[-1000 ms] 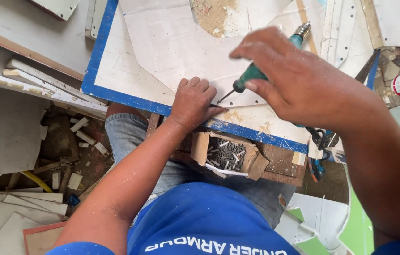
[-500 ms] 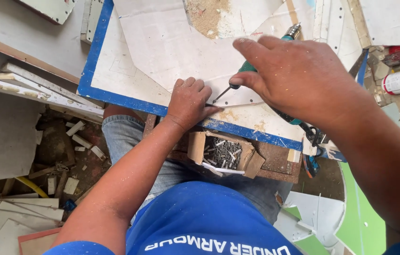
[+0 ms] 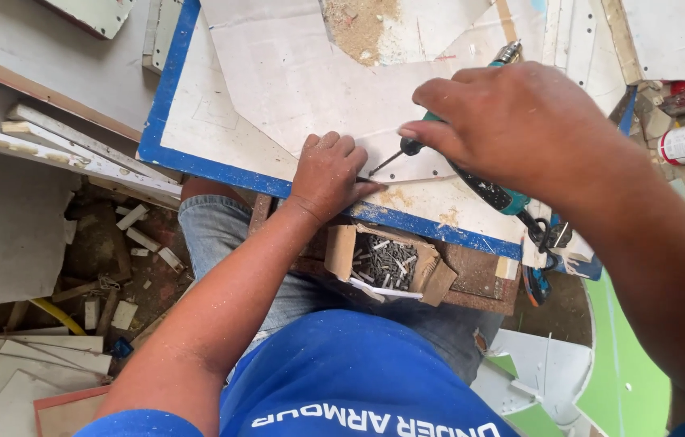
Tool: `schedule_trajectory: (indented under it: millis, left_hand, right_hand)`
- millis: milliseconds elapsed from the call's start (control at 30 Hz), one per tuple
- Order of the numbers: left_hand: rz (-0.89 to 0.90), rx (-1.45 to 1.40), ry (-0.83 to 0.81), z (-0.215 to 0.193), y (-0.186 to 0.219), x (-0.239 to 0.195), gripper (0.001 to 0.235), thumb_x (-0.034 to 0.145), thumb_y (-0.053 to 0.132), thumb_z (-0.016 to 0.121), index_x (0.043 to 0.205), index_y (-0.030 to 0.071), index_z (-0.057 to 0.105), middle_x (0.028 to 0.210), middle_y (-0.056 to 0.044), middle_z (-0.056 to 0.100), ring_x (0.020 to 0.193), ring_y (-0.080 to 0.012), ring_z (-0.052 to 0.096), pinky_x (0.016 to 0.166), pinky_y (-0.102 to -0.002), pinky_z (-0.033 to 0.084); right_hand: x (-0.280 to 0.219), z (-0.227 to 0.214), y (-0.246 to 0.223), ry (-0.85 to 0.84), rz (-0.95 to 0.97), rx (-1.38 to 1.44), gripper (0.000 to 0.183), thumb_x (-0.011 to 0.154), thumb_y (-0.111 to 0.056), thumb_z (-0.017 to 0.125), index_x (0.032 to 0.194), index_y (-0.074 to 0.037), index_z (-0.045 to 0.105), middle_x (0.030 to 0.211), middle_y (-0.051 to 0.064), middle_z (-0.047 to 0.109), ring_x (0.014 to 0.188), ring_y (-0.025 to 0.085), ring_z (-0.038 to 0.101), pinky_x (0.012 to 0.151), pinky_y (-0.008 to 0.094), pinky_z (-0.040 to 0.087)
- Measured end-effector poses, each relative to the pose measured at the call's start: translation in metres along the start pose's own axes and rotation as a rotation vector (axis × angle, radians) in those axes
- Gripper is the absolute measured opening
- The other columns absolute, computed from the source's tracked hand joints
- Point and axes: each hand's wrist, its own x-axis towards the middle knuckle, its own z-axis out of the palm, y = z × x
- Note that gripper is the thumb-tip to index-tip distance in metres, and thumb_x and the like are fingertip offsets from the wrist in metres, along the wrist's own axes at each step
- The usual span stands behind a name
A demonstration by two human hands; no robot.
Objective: Assembling white panels by fastening them with screws using a power drill in a workshop setting.
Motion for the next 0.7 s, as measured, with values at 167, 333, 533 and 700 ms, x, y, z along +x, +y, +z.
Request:
schedule_trajectory:
  millis: [167,333,533,700]
  left_hand:
    - [0.002,-0.008,0.005,-0.001,-0.001,0.002,0.062,0.073,0.067,0.086,0.088,0.014,0.058,0.087,-0.007,0.058,0.082,-0.0321,0.055,0.066,-0.045,0.038]
    - [0.003,0.008,-0.001,-0.002,-0.001,0.002,0.062,0.074,0.068,0.084,0.089,0.013,0.059,0.088,-0.007,0.058,0.083,-0.0316,0.055,0.067,-0.045,0.039]
    - [-0.001,0.000,-0.006,-0.003,0.001,0.000,0.060,0.077,0.069,0.082,0.088,0.014,0.059,0.088,-0.007,0.059,0.082,-0.0313,0.056,0.067,-0.045,0.039]
    - [0.005,-0.004,0.015,-0.002,0.003,0.001,0.060,0.077,0.068,0.081,0.088,0.014,0.058,0.088,-0.007,0.059,0.083,-0.0322,0.056,0.068,-0.046,0.039]
  right_hand:
    - [-0.001,-0.022,0.003,-0.109,-0.057,0.149,0.042,0.101,-0.042,0.049,0.140,-0.027,0.055,0.124,0.007,0.062,0.105,0.041,0.066,0.075,0.057,0.054]
    - [0.006,-0.010,-0.003,0.020,-0.109,0.134,0.028,0.108,-0.041,0.048,0.123,-0.022,0.063,0.106,0.009,0.064,0.091,0.037,0.070,0.070,0.056,0.056]
    - [-0.001,-0.022,0.003,-0.165,-0.096,0.329,0.056,0.095,-0.039,0.064,0.145,-0.020,0.048,0.142,0.007,0.051,0.112,0.038,0.061,0.089,0.057,0.047]
    - [0.003,-0.012,-0.007,-0.092,0.105,-0.125,0.058,0.108,-0.071,0.042,0.116,-0.018,0.062,0.090,0.015,0.078,0.089,0.044,0.076,0.062,0.053,0.057]
